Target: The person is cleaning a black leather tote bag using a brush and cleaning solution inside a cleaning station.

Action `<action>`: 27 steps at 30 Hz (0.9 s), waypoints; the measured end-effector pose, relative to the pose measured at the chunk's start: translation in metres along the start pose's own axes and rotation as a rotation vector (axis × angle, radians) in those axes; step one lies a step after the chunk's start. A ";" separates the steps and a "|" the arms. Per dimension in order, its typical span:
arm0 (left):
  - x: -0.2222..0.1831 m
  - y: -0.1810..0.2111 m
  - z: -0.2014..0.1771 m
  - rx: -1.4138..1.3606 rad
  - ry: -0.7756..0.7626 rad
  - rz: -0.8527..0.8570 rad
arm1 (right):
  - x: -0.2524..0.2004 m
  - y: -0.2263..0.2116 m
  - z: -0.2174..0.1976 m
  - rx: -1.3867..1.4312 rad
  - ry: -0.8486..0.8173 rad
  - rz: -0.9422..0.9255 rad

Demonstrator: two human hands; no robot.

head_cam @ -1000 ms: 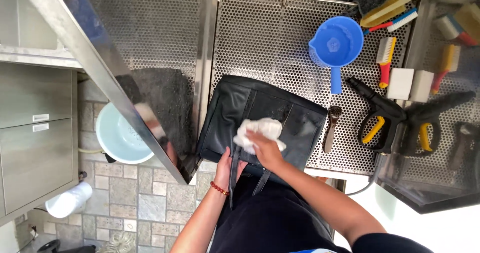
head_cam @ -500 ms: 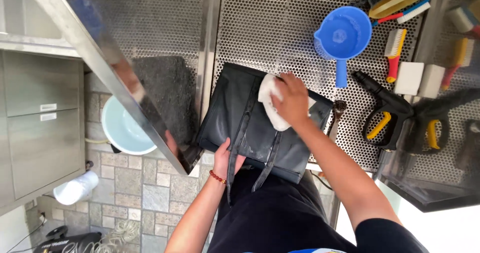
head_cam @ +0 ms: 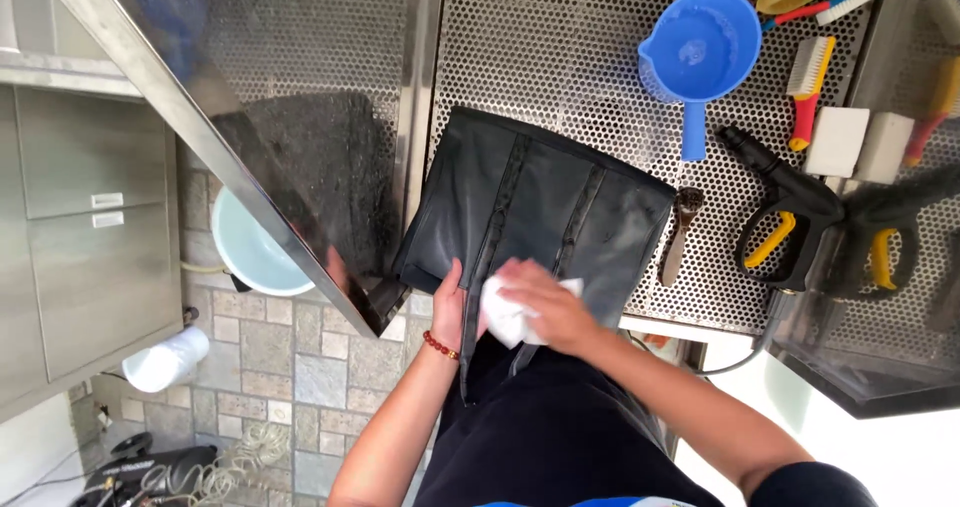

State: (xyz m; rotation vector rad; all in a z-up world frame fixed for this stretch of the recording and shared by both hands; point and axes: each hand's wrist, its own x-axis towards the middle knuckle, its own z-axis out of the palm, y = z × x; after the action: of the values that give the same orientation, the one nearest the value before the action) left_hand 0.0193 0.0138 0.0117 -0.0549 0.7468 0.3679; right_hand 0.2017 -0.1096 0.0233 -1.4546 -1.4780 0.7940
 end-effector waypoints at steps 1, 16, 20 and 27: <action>-0.002 0.000 0.010 0.002 -0.001 0.002 | 0.024 0.004 -0.019 0.001 0.001 -0.003; -0.005 -0.001 0.004 -0.080 -0.142 0.002 | 0.018 -0.020 0.002 -0.007 0.125 0.015; -0.011 0.000 0.027 -0.093 -0.128 0.011 | 0.050 0.036 -0.032 0.479 0.264 0.456; -0.009 0.000 0.023 -0.130 -0.078 0.020 | 0.097 0.025 -0.069 0.180 0.321 0.511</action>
State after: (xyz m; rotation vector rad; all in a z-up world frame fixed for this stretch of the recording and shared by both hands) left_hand 0.0279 0.0149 0.0346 -0.1550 0.6458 0.4348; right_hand 0.2830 -0.0215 0.0436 -1.7478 -0.7801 0.9158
